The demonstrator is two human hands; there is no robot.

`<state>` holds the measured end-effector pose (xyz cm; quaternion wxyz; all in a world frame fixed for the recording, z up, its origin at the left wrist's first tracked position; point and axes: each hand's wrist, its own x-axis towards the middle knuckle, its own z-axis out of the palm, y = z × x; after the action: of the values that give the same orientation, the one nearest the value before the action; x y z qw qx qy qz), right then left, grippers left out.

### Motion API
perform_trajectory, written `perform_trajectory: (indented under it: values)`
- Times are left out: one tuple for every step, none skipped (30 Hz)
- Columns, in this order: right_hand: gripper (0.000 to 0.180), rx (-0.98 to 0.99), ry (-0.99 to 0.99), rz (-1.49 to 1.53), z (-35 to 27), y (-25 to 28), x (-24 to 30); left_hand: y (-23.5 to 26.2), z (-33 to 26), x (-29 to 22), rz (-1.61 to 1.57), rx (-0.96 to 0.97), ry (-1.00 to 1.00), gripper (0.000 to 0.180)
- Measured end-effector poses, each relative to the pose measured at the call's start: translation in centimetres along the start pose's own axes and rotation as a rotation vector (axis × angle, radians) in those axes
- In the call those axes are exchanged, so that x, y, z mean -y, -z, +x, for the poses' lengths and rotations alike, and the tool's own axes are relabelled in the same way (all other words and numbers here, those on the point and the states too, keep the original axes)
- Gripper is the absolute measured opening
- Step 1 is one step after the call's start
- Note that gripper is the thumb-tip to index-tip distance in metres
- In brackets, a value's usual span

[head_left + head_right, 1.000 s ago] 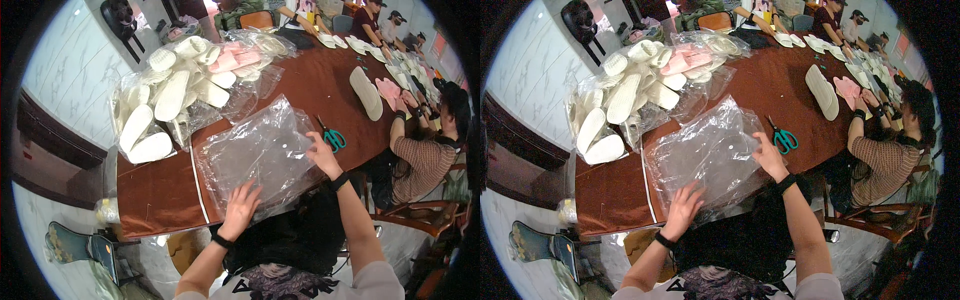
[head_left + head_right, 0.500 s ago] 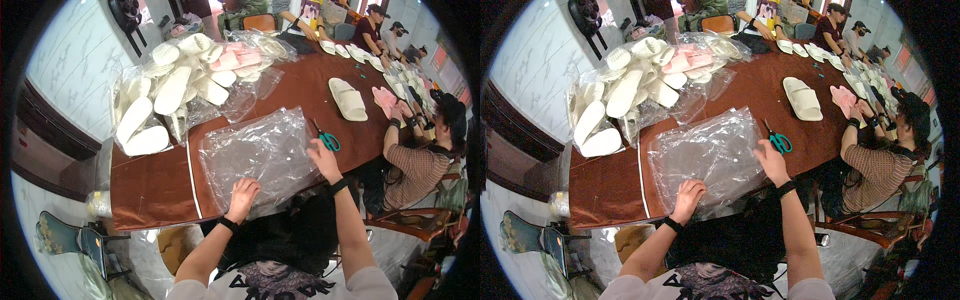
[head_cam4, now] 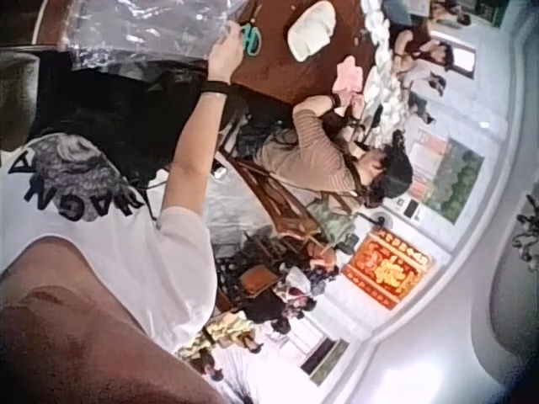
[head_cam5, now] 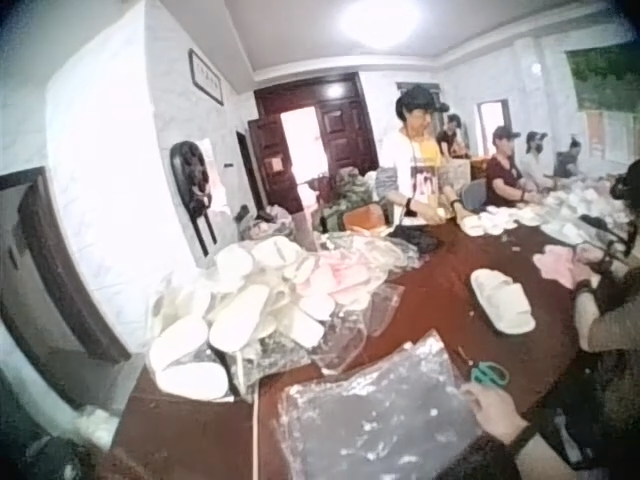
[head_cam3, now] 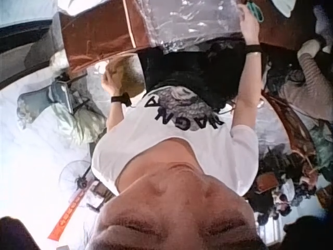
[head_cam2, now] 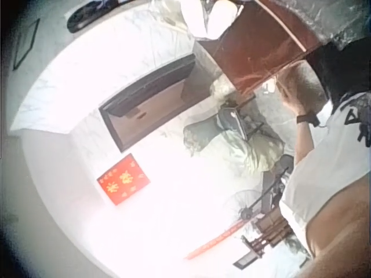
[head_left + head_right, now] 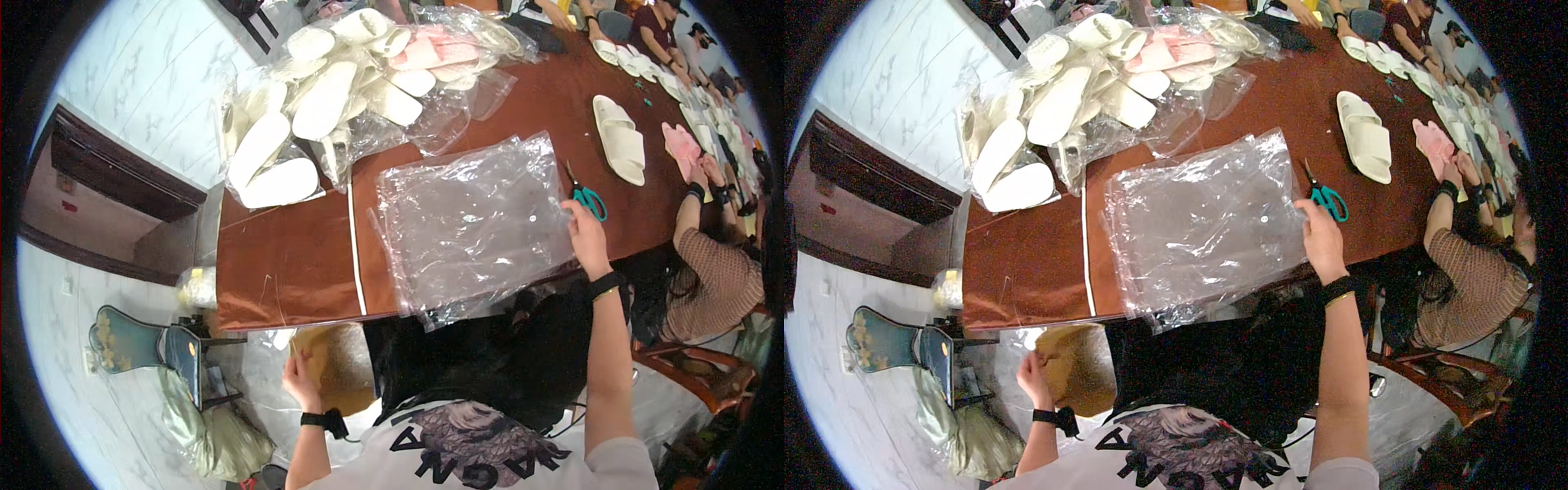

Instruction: Packaging white slides into clear plastic bags and trimming loose threads.

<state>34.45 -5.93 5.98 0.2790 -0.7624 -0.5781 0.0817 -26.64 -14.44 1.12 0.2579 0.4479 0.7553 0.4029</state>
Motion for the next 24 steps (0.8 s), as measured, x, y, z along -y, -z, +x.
perform_trajectory:
  values:
    - [0.037, -0.004, 0.022, 0.029, 0.2, -0.1, 0.5, 2.0, -0.5, 3.6, 0.458, 0.048, -0.136, 0.03]
    - [0.037, -0.014, 0.04, 0.047, 0.4, -0.1, 0.5, 2.6, -0.4, 5.2, 0.908, 0.103, -0.275, 0.039]
    - [0.036, -0.029, 0.041, 0.039, 0.2, -0.1, 0.0, 0.4, -0.2, 2.2, 0.834, 0.038, 0.17, 0.052]
    - [0.036, -0.043, 0.023, 0.036, 0.2, -0.2, -0.1, -0.3, 0.9, -0.4, 0.836, 0.048, 0.149, 0.052]
    - [0.036, -0.031, 0.052, 0.027, 0.3, -0.3, 0.1, -0.9, 1.8, -2.9, 0.683, 0.035, -0.177, 0.048]
    - [0.036, -0.013, 0.081, 0.021, 0.3, -0.6, 0.3, -1.4, 2.6, -5.8, 0.52, 0.024, -0.491, 0.044]
    - [0.037, -0.009, 0.086, 0.041, 0.3, -0.4, 0.4, -3.2, 3.3, -10.2, 0.473, 0.093, -0.584, 0.041]
    - [0.038, -0.032, 0.114, 0.047, 0.1, -0.4, 0.2, -5.7, 3.7, -14.9, 0.421, 0.163, -0.677, 0.038]
    - [0.039, -0.017, 0.09, 0.04, 0.1, -0.3, 0.2, -8.3, 3.6, -19.2, 0.351, 0.262, -0.77, 0.035]
    - [0.04, -0.002, 0.069, 0.039, 0.1, -0.2, 0.4, -11.0, 3.6, -22.9, 0.282, 0.357, -0.862, 0.033]
    - [0.04, -0.018, 0.057, 0.033, 0.0, -0.1, 0.4, -14.2, 3.9, -25.4, 0.227, 0.487, -0.902, 0.032]
    - [0.04, 0.009, 0.034, 0.036, -0.2, 0.0, 0.6, -16.9, 4.0, -28.0, 0.18, 0.611, -0.939, 0.031]
    - [0.041, 0.038, 0.018, 0.044, -0.2, -0.1, 0.9, -19.7, 4.4, -29.9, 0.167, 0.677, -1.02, 0.029]
    - [0.041, 0.023, 0.01, 0.042, -0.2, 0.0, 1.1, -23.2, 4.9, -31.0, 0.144, 0.751, -1.101, 0.027]
    - [0.042, 0.035, 0.014, 0.055, -0.2, 0.0, 1.2, -26.9, 5.3, -31.8, 0.106, 0.769, -1.117, 0.025]
    - [0.042, 0.047, 0.019, 0.067, -0.3, -0.1, 1.2, -30.5, 5.7, -32.2, 0.069, 0.786, -1.133, 0.023]
    - [0.044, 0.006, 0.059, 0.083, -0.4, 0.0, 1.0, -33.8, 5.7, -32.4, 0.062, 0.798, -1.146, 0.023]
    - [0.044, -0.006, 0.053, 0.082, -0.5, 0.1, 1.2, -36.6, 5.8, -32.7, 0.155, 0.731, -1.182, 0.022]
    - [0.043, 0.012, 0.039, 0.061, -0.6, 0.3, 1.3, -38.5, 5.9, -33.2, 0.246, 0.663, -1.215, 0.021]
    - [0.042, 0.031, 0.026, 0.043, -0.6, 0.3, 1.4, -39.9, 6.5, -33.6, 0.244, 0.668, -1.226, 0.021]
    - [0.04, -0.004, 0.067, 0.077, -0.7, 0.3, 0.7, -41.4, 6.4, -34.2, 0.178, 0.866, -1.132, 0.021]
    - [0.04, -0.013, 0.051, 0.07, -0.8, 0.1, 0.1, -42.5, 6.3, -34.5, 0.116, 1.059, -1.028, 0.021]
    - [0.037, -0.007, 0.022, 0.069, -1.0, -0.1, -0.5, -43.4, 5.9, -34.3, 0.095, 1.063, -0.915, 0.023]
    - [0.034, 0.0, -0.006, 0.07, -1.1, -0.2, -0.9, -44.3, 6.0, -34.0, 0.096, 1.077, -0.922, 0.023]
